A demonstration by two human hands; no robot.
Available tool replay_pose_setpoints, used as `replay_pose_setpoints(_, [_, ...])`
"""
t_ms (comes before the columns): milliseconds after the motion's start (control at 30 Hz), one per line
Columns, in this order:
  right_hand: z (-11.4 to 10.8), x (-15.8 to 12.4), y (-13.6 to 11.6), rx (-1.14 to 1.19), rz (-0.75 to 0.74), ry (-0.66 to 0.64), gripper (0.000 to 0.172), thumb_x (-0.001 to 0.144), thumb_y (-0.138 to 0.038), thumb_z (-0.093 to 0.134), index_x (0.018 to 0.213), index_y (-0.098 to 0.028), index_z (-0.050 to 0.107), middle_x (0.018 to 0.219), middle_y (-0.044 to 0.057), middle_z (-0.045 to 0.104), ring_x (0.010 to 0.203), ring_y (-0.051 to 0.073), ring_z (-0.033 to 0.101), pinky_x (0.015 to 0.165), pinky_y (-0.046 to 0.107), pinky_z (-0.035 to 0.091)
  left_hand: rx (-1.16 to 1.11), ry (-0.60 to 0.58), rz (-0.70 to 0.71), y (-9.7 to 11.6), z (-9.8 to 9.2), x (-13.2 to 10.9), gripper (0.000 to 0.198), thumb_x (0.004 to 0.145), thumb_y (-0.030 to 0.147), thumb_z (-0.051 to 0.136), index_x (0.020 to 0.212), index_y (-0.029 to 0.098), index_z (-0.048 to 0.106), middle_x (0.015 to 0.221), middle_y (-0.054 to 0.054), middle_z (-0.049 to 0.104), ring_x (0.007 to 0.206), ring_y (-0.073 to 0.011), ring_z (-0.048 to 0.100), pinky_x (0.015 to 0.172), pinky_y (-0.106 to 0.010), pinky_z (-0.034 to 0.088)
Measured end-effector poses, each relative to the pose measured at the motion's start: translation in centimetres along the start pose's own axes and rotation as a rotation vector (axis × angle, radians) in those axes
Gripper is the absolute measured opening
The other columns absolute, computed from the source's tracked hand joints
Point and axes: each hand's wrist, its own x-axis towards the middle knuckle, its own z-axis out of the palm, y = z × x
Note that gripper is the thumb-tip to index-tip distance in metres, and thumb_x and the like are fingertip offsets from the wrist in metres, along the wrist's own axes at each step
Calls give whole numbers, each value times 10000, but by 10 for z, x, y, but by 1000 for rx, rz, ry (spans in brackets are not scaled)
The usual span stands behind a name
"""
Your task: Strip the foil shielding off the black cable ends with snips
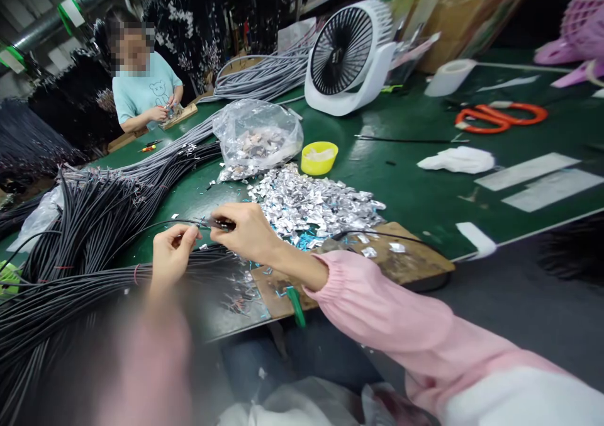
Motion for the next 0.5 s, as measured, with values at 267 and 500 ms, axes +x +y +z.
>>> replay_pose_setpoints(267, [-9, 5, 9, -149, 167, 98, 94, 639, -156, 534, 631, -162, 627, 589, 31, 617, 535, 138, 533, 534, 252, 414, -52, -13, 15, 1, 2, -1, 284, 774, 355, 557, 600, 144, 635, 535, -1, 571, 448, -80, 442, 448, -197, 326])
replay_pose_setpoints(500, [-11, 4, -2, 246, 496, -75, 224, 680, -341, 577, 616, -135, 639, 495, -12, 504, 451, 90, 398, 430, 223, 313, -12, 162, 105, -1, 7, -4, 130, 717, 260, 653, 636, 158, 655, 593, 5, 601, 528, -95, 496, 486, -199, 347])
